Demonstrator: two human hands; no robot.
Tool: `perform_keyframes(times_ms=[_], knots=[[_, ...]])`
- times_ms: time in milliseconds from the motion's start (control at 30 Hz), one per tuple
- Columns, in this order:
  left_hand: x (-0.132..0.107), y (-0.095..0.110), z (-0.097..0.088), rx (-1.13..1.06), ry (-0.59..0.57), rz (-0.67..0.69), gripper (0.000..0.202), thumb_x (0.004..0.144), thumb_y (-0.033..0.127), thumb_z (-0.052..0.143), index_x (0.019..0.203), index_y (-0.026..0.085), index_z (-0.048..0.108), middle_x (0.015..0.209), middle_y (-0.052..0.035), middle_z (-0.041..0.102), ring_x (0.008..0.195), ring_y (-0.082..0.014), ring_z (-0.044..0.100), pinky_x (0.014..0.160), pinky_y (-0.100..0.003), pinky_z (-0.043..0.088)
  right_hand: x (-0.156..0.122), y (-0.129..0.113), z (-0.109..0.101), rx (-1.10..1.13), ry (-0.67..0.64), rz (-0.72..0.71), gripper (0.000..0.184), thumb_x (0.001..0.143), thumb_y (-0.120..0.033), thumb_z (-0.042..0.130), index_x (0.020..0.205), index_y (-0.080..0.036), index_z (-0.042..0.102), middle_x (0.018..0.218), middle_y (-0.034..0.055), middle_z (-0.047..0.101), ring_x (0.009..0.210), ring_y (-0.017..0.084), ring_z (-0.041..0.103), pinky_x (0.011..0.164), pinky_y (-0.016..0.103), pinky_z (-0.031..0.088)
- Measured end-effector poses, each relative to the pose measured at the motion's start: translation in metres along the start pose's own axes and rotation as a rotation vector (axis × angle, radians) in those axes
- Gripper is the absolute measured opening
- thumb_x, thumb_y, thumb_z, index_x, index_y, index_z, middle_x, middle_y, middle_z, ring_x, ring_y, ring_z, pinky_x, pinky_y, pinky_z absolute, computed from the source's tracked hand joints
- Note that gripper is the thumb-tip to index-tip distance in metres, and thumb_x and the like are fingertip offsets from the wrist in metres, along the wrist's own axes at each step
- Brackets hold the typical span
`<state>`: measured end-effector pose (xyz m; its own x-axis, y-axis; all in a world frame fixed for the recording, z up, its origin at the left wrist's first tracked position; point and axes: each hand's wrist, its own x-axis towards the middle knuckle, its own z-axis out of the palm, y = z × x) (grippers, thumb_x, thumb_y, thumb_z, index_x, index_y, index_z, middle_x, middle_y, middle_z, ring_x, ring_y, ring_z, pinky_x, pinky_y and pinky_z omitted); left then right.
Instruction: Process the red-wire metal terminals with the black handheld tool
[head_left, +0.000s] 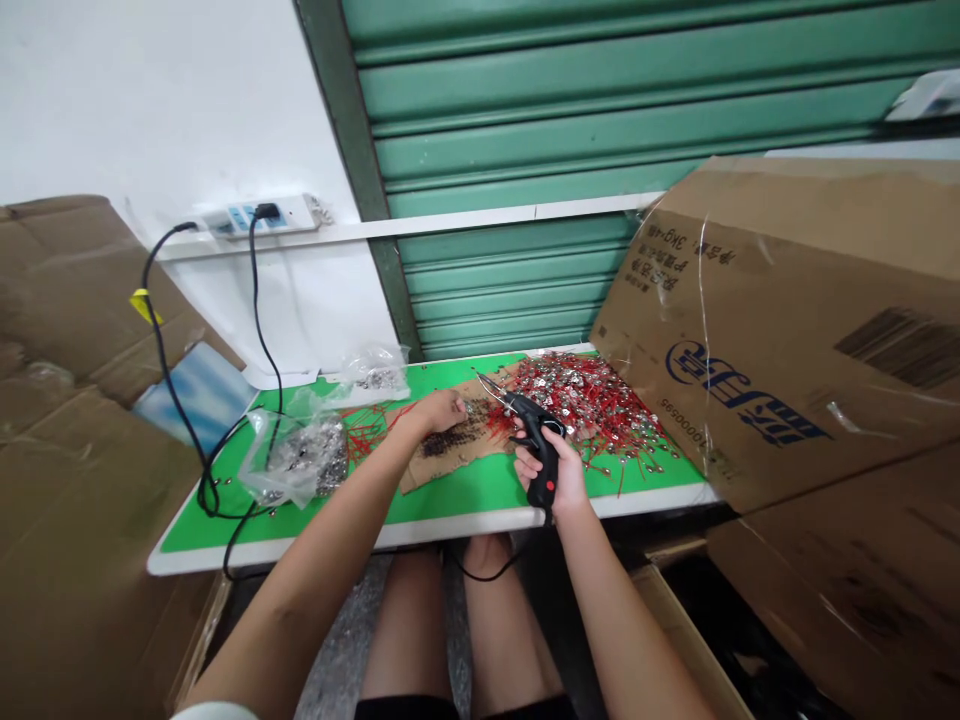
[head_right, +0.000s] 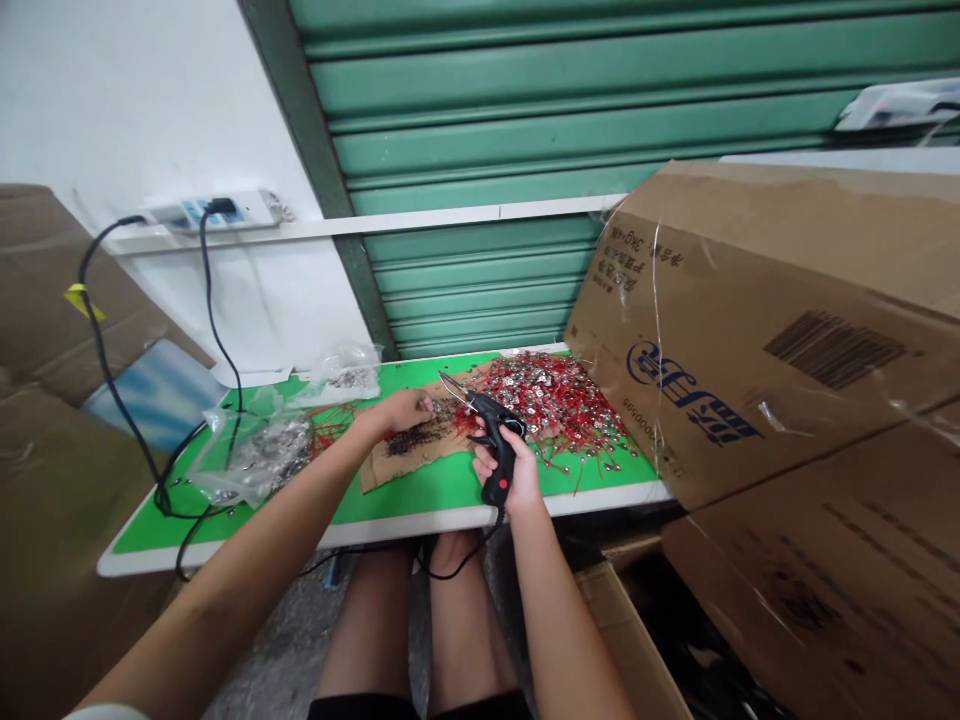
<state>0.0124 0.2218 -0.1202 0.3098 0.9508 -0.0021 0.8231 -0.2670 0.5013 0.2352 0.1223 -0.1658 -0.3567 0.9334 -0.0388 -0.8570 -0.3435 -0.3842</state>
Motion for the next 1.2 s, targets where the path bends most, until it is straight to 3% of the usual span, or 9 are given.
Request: perform_keyframes(times_ms=[100, 267, 400, 633, 733, 867, 1033, 1200], knots=[[-0.022, -0.001, -0.004, 0.006, -0.025, 0.003, 0.013, 0.08, 0.027, 0.066, 0.081, 0.014, 0.069, 0.077, -0.0028, 0.071, 0.069, -0.0128, 0.06, 0.064, -0.022, 0.044, 0.0, 0.0, 0.0, 0.009, 0.006, 0.0, 0.024, 0.09, -0.025, 0.055, 0.111, -0.017, 0.062, 0.082, 0.0022, 0.066, 0.042, 0.007, 0.037, 0.035, 0.02, 0.04], [-0.067, -0.01, -0.01, -0.075, -0.061, -0.019, 0.015, 0.078, 0.026, 0.062, 0.086, 0.017, 0.071, 0.083, -0.0022, 0.075, 0.073, -0.0143, 0.067, 0.063, -0.021, 0.047, -0.001, 0.001, 0.001, -0.005, 0.01, -0.015, 0.024, 0.088, -0.025, 0.059, 0.11, -0.016, 0.063, 0.082, 0.0018, 0.066, 0.043, 0.005, 0.039, 0.036, 0.018, 0.04], [-0.086, -0.017, -0.01, -0.042, 0.002, -0.061, 0.014, 0.081, 0.028, 0.062, 0.083, 0.018, 0.073, 0.084, -0.0025, 0.076, 0.075, -0.0157, 0.069, 0.063, -0.022, 0.047, -0.001, 0.0, 0.003, 0.006, 0.021, -0.006, 0.025, 0.087, -0.025, 0.06, 0.109, -0.014, 0.064, 0.081, 0.0025, 0.065, 0.043, 0.006, 0.038, 0.036, 0.018, 0.039], [-0.098, -0.023, -0.001, 0.103, 0.197, -0.077, 0.012, 0.082, 0.03, 0.066, 0.087, 0.023, 0.074, 0.089, -0.0031, 0.075, 0.081, -0.0191, 0.067, 0.067, -0.025, 0.046, -0.002, 0.0, 0.006, 0.017, 0.048, 0.031, 0.026, 0.089, -0.026, 0.055, 0.11, -0.012, 0.064, 0.078, 0.002, 0.063, 0.042, 0.006, 0.036, 0.035, 0.018, 0.039], [-0.101, -0.033, 0.0, 0.027, 0.338, -0.044, 0.02, 0.082, 0.032, 0.068, 0.095, 0.018, 0.069, 0.089, -0.0052, 0.07, 0.08, -0.0178, 0.063, 0.07, -0.026, 0.048, -0.003, 0.0, 0.007, 0.017, 0.062, 0.03, 0.027, 0.091, -0.026, 0.053, 0.111, -0.012, 0.063, 0.077, 0.002, 0.062, 0.042, 0.006, 0.037, 0.035, 0.018, 0.04], [-0.104, -0.05, 0.001, -0.054, 0.467, -0.1, 0.02, 0.09, 0.034, 0.057, 0.089, 0.015, 0.066, 0.076, -0.0037, 0.063, 0.069, -0.0156, 0.058, 0.068, -0.026, 0.047, -0.002, 0.0, 0.007, -0.002, 0.057, 0.017, 0.025, 0.091, -0.024, 0.052, 0.112, -0.015, 0.063, 0.079, 0.0021, 0.063, 0.042, 0.006, 0.039, 0.036, 0.018, 0.041], [-0.107, -0.06, 0.008, 0.081, 0.513, -0.087, 0.034, 0.09, 0.035, 0.058, 0.117, 0.017, 0.068, 0.094, -0.008, 0.069, 0.086, -0.02, 0.064, 0.08, -0.03, 0.05, -0.002, 0.0, 0.007, -0.041, 0.034, 0.032, 0.026, 0.089, -0.024, 0.057, 0.113, -0.016, 0.062, 0.081, 0.0021, 0.064, 0.042, 0.006, 0.039, 0.036, 0.018, 0.042], [-0.101, -0.056, 0.008, 0.111, 0.48, -0.205, 0.023, 0.089, 0.031, 0.06, 0.098, 0.019, 0.077, 0.091, -0.0075, 0.072, 0.086, -0.0211, 0.066, 0.078, -0.029, 0.049, -0.002, 0.001, 0.007, -0.04, 0.052, 0.024, 0.028, 0.089, -0.023, 0.055, 0.116, -0.015, 0.06, 0.081, 0.0022, 0.063, 0.042, 0.006, 0.04, 0.036, 0.018, 0.042]])
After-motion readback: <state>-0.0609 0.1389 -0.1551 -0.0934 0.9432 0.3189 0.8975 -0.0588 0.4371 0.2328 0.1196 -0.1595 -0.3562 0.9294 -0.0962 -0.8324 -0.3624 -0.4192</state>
